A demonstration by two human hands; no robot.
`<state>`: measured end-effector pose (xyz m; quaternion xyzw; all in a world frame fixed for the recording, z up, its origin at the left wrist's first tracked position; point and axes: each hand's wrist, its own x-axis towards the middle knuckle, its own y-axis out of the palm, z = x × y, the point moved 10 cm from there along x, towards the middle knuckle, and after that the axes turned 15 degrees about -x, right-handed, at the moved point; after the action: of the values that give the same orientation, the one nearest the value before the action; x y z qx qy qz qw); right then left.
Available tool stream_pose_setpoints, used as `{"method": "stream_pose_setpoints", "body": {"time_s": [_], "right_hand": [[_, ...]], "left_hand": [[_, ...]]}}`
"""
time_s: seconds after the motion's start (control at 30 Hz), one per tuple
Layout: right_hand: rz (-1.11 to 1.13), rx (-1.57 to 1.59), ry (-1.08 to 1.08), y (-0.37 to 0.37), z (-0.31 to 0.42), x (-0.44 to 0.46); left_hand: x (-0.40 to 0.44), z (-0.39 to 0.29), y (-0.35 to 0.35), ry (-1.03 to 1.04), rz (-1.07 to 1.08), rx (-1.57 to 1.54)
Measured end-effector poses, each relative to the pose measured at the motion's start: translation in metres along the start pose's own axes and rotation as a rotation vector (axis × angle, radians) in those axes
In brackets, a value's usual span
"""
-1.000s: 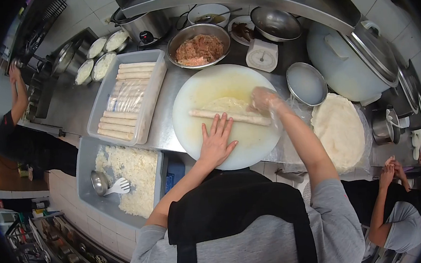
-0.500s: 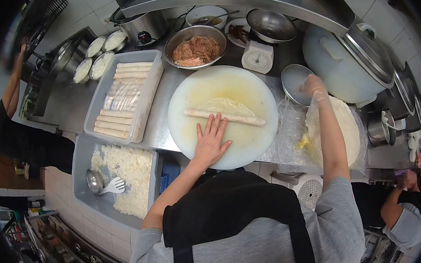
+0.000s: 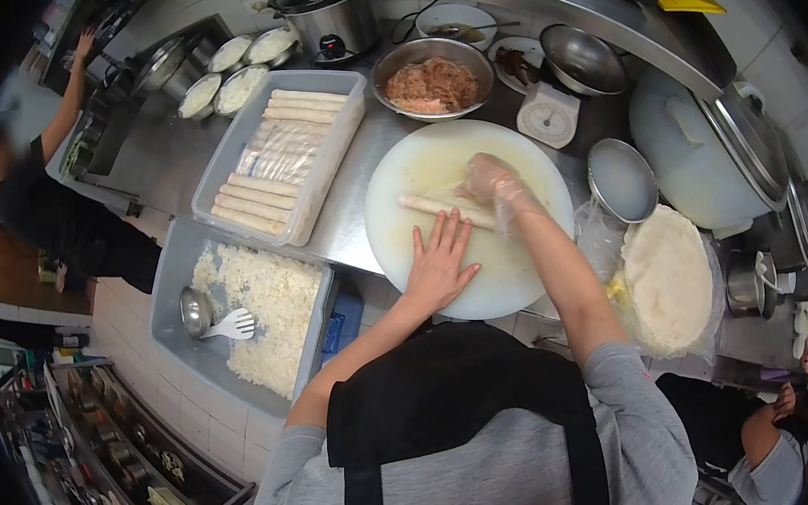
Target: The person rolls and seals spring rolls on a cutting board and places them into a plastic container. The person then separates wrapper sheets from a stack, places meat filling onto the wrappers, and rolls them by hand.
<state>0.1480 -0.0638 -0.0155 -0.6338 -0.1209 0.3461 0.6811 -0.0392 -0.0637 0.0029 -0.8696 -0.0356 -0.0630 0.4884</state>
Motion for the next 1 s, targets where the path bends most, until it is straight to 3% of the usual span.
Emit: {"method": "stream_pose_setpoints", "body": {"time_s": [0.17, 0.27, 0.37, 0.47, 0.57, 0.67, 0.77, 1.0], "right_hand": [[0.145, 0.051, -0.032, 0.018, -0.032, 0.028], [0.079, -0.033, 0.039, 0.0, 0.018, 0.013], [0.141, -0.084, 0.02, 0.003, 0.018, -0.001], [0.216, -0.206, -0.135, 0.015, -0.024, -0.005], [0.0, -0.129, -0.034, 0.017, -0.046, 0.008], [0.103, -0.127, 0.034, 0.034, -0.006, 0.031], [0.184, -0.002, 0.083, 0.014, -0.004, -0.006], [-0.094, -0.152, 0.381, -0.102, -0.173, -0.089]], "left_hand": [[-0.002, 0.0, -0.002, 0.007, -0.026, -0.025], [-0.001, 0.0, -0.001, 0.003, -0.01, -0.022], [0.0, 0.0, -0.003, 0.011, -0.02, -0.017], [-0.001, 0.0, -0.003, 0.007, -0.009, -0.025], [0.0, 0.0, -0.002, 0.009, -0.003, -0.011], [0.0, 0.0, 0.0, 0.016, -0.011, -0.01], [0.0, 0.0, 0.0, 0.015, -0.008, -0.014], [0.0, 0.0, 0.002, 0.001, -0.002, -0.015]]}}
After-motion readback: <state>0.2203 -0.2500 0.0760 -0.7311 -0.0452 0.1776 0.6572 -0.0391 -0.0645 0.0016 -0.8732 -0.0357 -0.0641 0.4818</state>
